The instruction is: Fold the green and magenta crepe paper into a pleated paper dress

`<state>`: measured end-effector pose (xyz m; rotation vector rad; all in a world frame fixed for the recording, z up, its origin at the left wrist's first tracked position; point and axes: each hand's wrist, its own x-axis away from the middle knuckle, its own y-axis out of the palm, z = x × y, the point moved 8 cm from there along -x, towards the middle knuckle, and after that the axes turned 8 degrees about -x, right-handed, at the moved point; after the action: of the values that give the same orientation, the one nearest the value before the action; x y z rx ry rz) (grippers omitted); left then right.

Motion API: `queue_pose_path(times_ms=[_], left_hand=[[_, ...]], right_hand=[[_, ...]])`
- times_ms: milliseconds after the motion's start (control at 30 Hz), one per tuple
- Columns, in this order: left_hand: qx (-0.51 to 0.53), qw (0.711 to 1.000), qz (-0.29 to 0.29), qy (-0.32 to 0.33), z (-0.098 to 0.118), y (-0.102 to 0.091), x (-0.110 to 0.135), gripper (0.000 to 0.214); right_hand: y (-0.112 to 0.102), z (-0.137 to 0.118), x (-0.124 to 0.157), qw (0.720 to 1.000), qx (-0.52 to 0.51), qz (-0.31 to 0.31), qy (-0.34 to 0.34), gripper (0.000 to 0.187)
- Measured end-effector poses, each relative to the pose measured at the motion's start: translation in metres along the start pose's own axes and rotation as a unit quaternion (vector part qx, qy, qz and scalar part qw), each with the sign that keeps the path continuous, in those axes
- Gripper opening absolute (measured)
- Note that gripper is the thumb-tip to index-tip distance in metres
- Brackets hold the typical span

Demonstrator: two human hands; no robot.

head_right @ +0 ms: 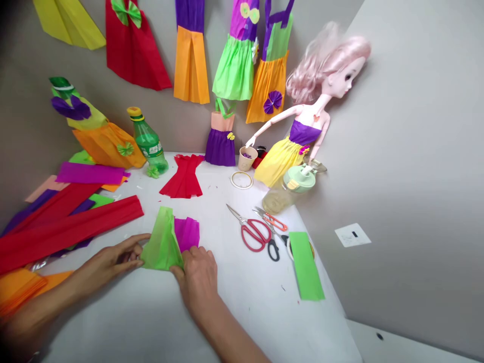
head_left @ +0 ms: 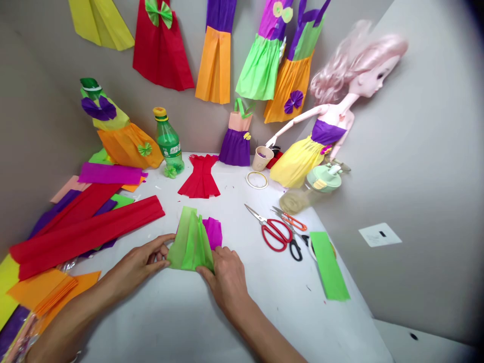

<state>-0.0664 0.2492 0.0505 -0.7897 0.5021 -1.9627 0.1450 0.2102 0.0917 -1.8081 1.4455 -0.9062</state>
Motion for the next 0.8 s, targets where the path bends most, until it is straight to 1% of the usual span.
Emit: queue_pose_path(times_ms=[133,233,333,367,433,500,533,567,600,667,733,800], left_hand=[[-0.028,0.999,0.013,0.006,0.007,-0.002,0.001,0.060],[-0.051,0.998,0.022,0.020,0.007,-0.001,0.000,0.058],[-0.073,0.995,0.050,0.037,0.007,-0.004,0.000,0.058],[-0.083,0.993,0.071,0.048,0.010,-0.008,0.002,0.057],[-0.117,0.980,0.142,0.078,0.021,-0.016,0.010,0.051],[-0.161,0.955,0.217,0.125,0.037,-0.020,0.025,0.039],[-0.186,0.940,0.240,0.155,0.046,-0.017,0.033,0.032],[-0.209,0.926,0.249,0.193,0.056,-0.008,0.042,0.026],[-0.235,0.915,0.236,0.229,0.063,0.005,0.049,0.024],[-0.297,0.880,0.230,0.290,0.074,0.033,0.063,0.028],[-0.349,0.851,0.232,0.317,0.078,0.056,0.072,0.037],[-0.379,0.837,0.234,0.317,0.076,0.070,0.075,0.044]], right_hand=[[0.000,0.000,0.000,1.000,0.000,-0.007,0.004,0.014],[0.000,0.000,0.000,1.000,0.001,-0.010,0.006,0.014],[0.000,0.000,-0.001,1.000,0.002,-0.011,0.010,0.015],[0.000,0.000,-0.001,1.000,0.003,-0.011,0.010,0.015],[0.000,0.000,-0.001,1.000,0.003,-0.013,0.010,0.015],[0.000,0.000,-0.002,1.000,0.003,-0.017,0.010,0.016],[0.000,0.000,-0.002,1.000,0.003,-0.019,0.010,0.016],[0.000,0.000,-0.002,1.000,0.002,-0.020,0.010,0.016],[0.000,0.000,-0.002,1.000,0.001,-0.020,0.009,0.015],[0.000,0.000,-0.002,1.000,0.001,-0.016,0.004,0.015],[0.002,0.000,-0.002,1.000,0.005,-0.012,-0.001,0.018],[0.004,0.001,-0.002,1.000,0.009,-0.011,-0.005,0.020]])
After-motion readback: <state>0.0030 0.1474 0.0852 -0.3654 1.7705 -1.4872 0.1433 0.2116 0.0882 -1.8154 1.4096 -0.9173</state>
